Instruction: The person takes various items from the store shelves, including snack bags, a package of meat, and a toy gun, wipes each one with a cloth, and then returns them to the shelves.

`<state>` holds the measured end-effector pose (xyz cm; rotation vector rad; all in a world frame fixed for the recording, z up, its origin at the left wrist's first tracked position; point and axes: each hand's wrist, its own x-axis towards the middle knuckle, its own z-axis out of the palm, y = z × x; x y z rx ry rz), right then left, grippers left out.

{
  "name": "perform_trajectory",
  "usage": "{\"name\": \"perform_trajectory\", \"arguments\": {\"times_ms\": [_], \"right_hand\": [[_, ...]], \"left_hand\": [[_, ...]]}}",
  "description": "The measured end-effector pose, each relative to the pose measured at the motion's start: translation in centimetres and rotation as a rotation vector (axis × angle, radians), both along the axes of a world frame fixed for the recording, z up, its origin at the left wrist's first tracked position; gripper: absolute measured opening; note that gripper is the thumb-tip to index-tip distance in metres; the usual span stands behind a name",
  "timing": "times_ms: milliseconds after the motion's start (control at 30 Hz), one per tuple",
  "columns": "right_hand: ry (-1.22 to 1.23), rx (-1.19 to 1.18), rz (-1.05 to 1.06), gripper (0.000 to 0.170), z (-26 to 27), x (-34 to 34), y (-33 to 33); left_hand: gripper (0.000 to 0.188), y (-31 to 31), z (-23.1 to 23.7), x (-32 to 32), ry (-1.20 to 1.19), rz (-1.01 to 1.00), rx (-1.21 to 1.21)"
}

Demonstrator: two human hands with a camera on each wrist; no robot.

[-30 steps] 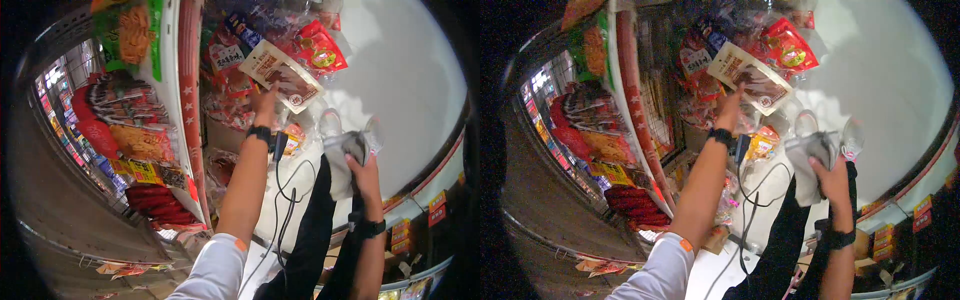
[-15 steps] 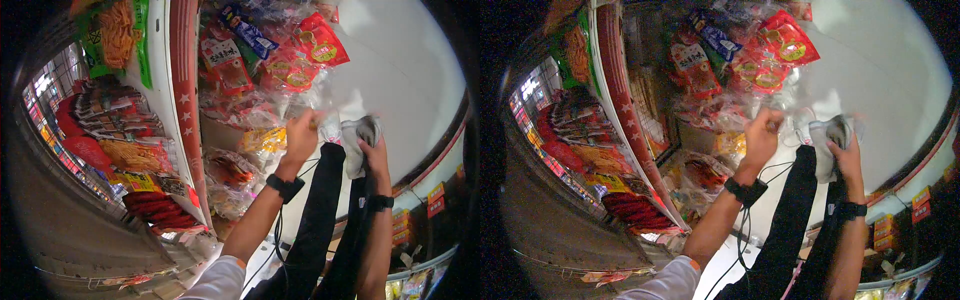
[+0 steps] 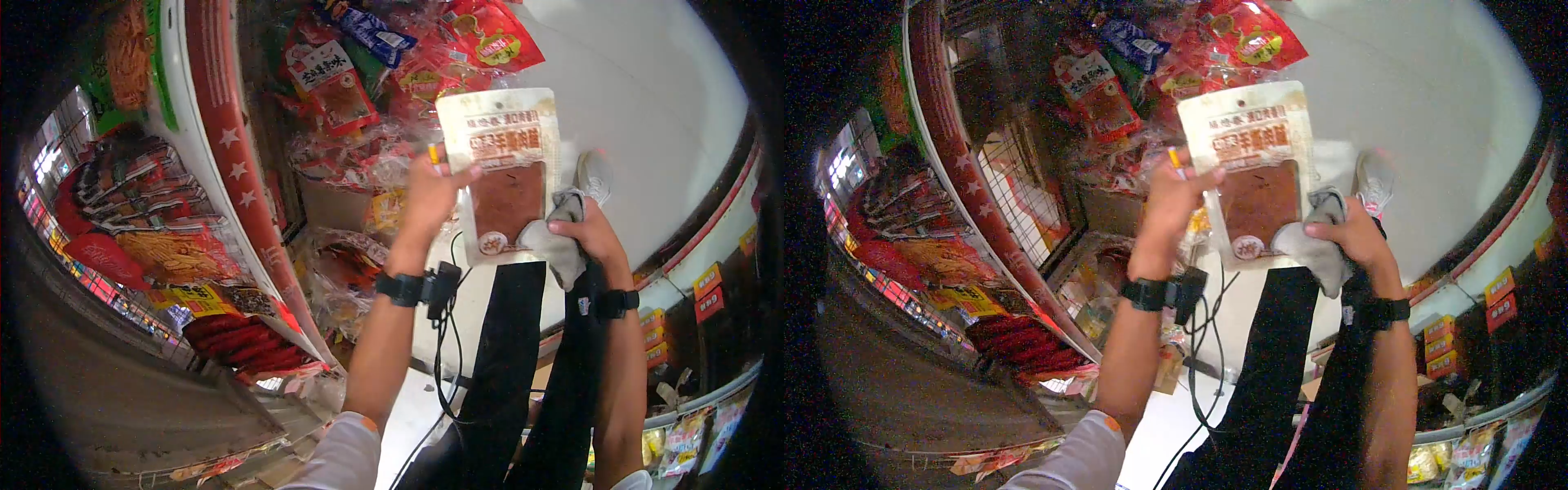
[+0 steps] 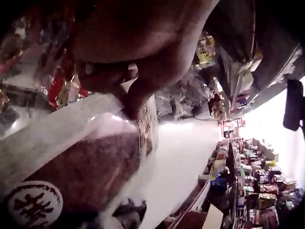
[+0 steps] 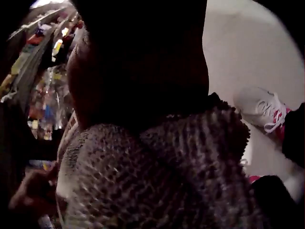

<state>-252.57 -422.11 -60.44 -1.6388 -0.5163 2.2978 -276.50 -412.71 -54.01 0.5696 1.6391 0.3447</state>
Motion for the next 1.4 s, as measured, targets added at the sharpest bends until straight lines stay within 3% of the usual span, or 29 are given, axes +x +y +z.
{"name": "perform_trajectory", "arguments": {"times_ms": [100,200,233,300,400,500,567,633,667,800,867,933,1033,1133,1167,1233,1267,1333,1400], "right_hand": [[0.09,-0.032,-0.136,0.045,2.0,-1.0,1.7],[0.2,-0.055,-0.272,0.044,2.4,-1.6,2.4],[0.2,-0.066,-0.295,0.043,2.5,-1.9,2.5],[0.198,-0.09,-0.341,0.042,2.9,-2.4,2.8],[0.125,-0.066,-0.27,0.04,3.6,-2.4,3.3],[0.2,-0.078,-0.218,0.045,3.1,-2.2,3.4],[0.096,0.031,-0.123,0.038,3.8,-2.4,3.8],[0.0,0.09,-0.02,0.035,3.5,-2.0,3.2],[0.042,0.131,-0.071,0.037,2.9,-1.9,2.3],[0.008,0.093,-0.078,0.035,2.7,-1.8,1.0],[-0.021,0.087,-0.087,0.034,2.7,-1.6,0.3],[-0.08,0.045,-0.05,0.033,3.6,-0.8,0.2],[-0.155,0.053,0.037,0.033,3.5,-0.2,-1.1],[-0.13,0.098,0.047,0.033,2.2,0.6,-3.4],[-0.118,0.122,0.039,0.033,2.0,0.8,-4.0],[-0.14,0.127,0.016,0.034,1.7,1.0,-4.8],[-0.149,0.127,0.008,0.035,1.6,1.1,-5.3],[-0.186,0.181,0.049,0.036,1.4,0.9,-6.0],[-0.175,0.151,0.081,0.037,1.9,0.8,-5.9]], "left_hand": [[0.021,1.1,0.8,-2.2,-0.015,-0.243,-0.093],[0.019,-0.5,1.6,-3.3,-0.067,-0.236,-0.263],[0.017,-1.1,2.0,-3.2,-0.088,-0.296,-0.196],[0.015,-2.1,2.0,-2.4,-0.099,-0.235,-0.104],[0.012,-2.5,1.9,-2.2,-0.046,-0.204,-0.064],[0.012,-2.4,1.9,-2.1,0.031,-0.244,-0.016],[0.01,-2.4,2.6,-1.5,0.057,-0.236,0.004],[0.008,-2.4,3.3,-0.8,-0.021,-0.162,0.039],[0.007,-2.4,3.5,-0.4,-0.059,-0.122,0.056],[0.008,-2.8,2.3,-1.7,0.197,-0.133,0.059],[0.015,-2.0,1.9,-2.8,0.23,0.031,0.209],[0.016,-0.2,0.6,-4.9,0.158,0.353,0.339],[0.02,0.4,-3.0,-10.4,0.242,0.54,0.168],[0.023,-3.5,-6.7,-12.6,0.369,0.366,-0.115],[0.025,-4.7,-7.2,-10.7,0.436,0.221,0.027],[0.026,-6.2,-5.7,-6.9,0.393,-0.359,0.007],[0.028,-8.9,-6.5,-4.6,0.401,-0.391,0.188],[0.026,-10.7,-6.6,0.3,0.194,-0.472,0.023],[0.022,-11.7,-4.2,5.0,0.193,-0.683,0.166]]}}
